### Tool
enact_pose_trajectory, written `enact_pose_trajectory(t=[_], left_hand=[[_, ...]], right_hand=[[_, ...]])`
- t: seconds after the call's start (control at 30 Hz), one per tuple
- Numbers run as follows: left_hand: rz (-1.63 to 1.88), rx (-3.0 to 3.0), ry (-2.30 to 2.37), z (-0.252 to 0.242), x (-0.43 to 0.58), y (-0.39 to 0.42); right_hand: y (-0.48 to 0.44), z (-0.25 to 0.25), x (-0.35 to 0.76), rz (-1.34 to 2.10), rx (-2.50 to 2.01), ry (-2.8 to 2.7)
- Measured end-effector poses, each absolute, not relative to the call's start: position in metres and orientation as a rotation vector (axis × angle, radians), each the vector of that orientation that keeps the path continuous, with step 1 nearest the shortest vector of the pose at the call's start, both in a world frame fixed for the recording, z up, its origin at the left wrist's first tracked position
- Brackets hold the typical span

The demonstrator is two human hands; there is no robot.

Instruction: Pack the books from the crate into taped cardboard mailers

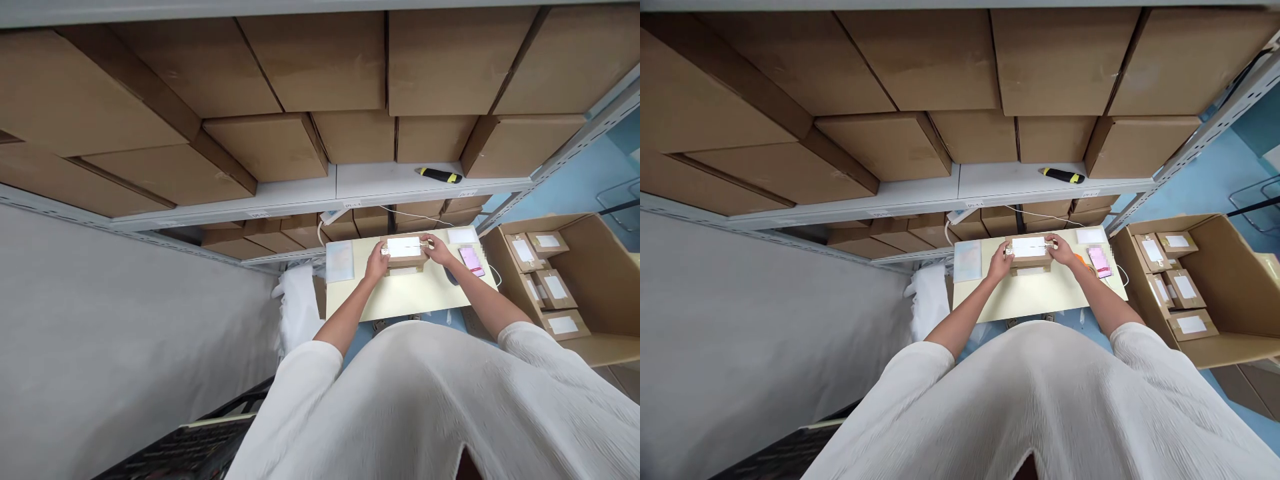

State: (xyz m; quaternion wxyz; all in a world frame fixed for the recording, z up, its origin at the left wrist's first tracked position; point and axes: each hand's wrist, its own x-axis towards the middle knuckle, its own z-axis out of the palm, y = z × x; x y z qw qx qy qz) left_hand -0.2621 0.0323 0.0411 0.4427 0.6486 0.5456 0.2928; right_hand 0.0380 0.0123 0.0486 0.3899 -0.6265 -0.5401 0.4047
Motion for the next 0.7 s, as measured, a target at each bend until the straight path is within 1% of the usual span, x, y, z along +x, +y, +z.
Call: enact_pose_trajectory(t=[0.2, 0.37, 0.53, 0.7], left_hand=[[0.720, 1.601, 1.358, 0.041, -0.250, 0.029], [0.716, 1.596, 1.392, 0.044, -0.272, 0.025], [0.724, 1.580, 1.432, 0.040, -0.301, 0.016], [0.706, 1.520, 1.458, 0.032, -0.304, 0.001]], right_hand=[[0.007, 0.051, 0.048, 1.033, -1.617, -1.333], [0.012, 0.051, 0.031, 1.044, -1.580, -1.380], [0.014, 0.040, 0.006, 1.068, -1.622, -1.434], [0.000, 0.030, 0.002, 1.059, -1.623, -1.448]])
